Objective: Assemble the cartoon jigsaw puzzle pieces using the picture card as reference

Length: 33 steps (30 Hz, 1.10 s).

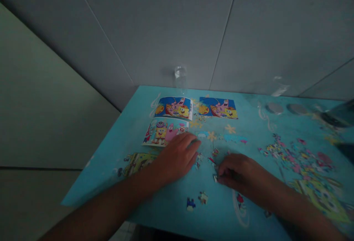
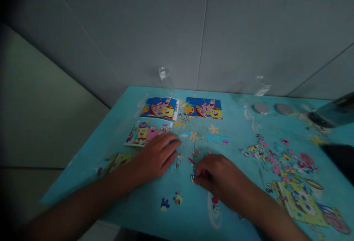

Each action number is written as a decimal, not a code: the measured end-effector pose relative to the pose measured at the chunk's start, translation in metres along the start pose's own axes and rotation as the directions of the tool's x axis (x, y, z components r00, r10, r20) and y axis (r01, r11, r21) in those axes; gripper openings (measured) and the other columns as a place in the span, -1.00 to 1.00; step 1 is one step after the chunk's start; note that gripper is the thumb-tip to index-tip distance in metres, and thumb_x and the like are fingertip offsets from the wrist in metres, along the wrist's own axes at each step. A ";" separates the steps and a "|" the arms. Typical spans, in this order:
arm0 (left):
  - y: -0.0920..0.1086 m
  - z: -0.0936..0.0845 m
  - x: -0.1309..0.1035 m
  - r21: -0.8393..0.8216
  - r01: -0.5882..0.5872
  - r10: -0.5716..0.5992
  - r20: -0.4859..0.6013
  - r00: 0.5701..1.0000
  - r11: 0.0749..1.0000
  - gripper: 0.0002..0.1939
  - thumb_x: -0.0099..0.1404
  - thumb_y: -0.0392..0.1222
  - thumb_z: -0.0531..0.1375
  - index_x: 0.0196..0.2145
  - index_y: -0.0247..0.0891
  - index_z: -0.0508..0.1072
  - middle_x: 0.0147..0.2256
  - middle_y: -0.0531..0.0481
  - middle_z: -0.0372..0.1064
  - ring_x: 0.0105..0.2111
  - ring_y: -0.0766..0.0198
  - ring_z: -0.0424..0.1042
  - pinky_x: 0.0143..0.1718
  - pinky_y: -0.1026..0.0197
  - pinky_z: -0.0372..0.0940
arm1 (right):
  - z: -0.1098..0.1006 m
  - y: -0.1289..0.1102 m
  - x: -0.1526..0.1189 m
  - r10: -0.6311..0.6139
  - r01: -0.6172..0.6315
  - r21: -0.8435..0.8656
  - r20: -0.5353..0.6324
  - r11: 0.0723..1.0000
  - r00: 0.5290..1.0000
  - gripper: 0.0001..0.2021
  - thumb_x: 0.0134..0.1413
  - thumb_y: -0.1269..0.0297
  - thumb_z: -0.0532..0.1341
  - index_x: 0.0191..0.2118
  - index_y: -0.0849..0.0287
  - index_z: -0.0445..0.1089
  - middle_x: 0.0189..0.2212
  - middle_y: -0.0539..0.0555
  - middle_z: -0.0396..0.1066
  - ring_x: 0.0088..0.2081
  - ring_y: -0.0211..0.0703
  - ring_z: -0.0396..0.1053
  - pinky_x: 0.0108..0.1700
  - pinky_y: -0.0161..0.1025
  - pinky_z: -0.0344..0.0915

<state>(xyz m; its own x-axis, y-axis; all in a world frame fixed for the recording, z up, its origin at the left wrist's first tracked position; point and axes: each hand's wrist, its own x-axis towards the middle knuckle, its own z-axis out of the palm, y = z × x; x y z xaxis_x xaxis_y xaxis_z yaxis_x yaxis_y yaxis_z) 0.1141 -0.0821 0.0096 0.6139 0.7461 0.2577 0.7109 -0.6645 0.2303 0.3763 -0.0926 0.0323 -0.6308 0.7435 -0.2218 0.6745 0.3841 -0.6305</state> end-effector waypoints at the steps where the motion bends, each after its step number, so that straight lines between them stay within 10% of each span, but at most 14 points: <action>1: 0.001 0.001 0.000 -0.012 -0.011 0.011 0.007 1.000 1.000 -0.66 0.49 -0.21 0.06 0.16 -0.31 0.33 0.10 -0.20 0.33 0.13 0.03 0.32 0.22 -0.11 0.28 | 0.001 0.000 0.000 0.003 -0.003 -0.003 -0.001 1.000 1.000 -0.98 0.23 0.30 0.31 -0.26 0.03 0.49 -0.39 -0.04 0.45 -0.34 -0.21 0.38 -0.24 -0.25 0.23; 33: -0.001 0.000 0.000 -0.042 -0.009 0.010 0.046 0.999 0.999 -0.61 0.50 -0.12 0.09 0.19 -0.33 0.30 0.21 -0.21 0.29 0.22 0.03 0.28 0.28 -0.05 0.24 | 0.013 0.017 0.002 -0.060 0.059 -0.042 -0.029 0.997 0.998 -0.95 0.24 0.23 0.28 -0.26 0.02 0.49 -0.40 -0.02 0.44 -0.38 -0.20 0.38 -0.31 -0.26 0.25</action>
<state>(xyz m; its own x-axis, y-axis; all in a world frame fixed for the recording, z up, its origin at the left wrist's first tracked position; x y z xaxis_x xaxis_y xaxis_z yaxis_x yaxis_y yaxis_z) 0.1138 -0.0813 0.0096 0.6363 0.7403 0.2170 0.6905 -0.6720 0.2676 0.3814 -0.0918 0.0121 -0.6590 0.7345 -0.1621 0.6517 0.4500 -0.6106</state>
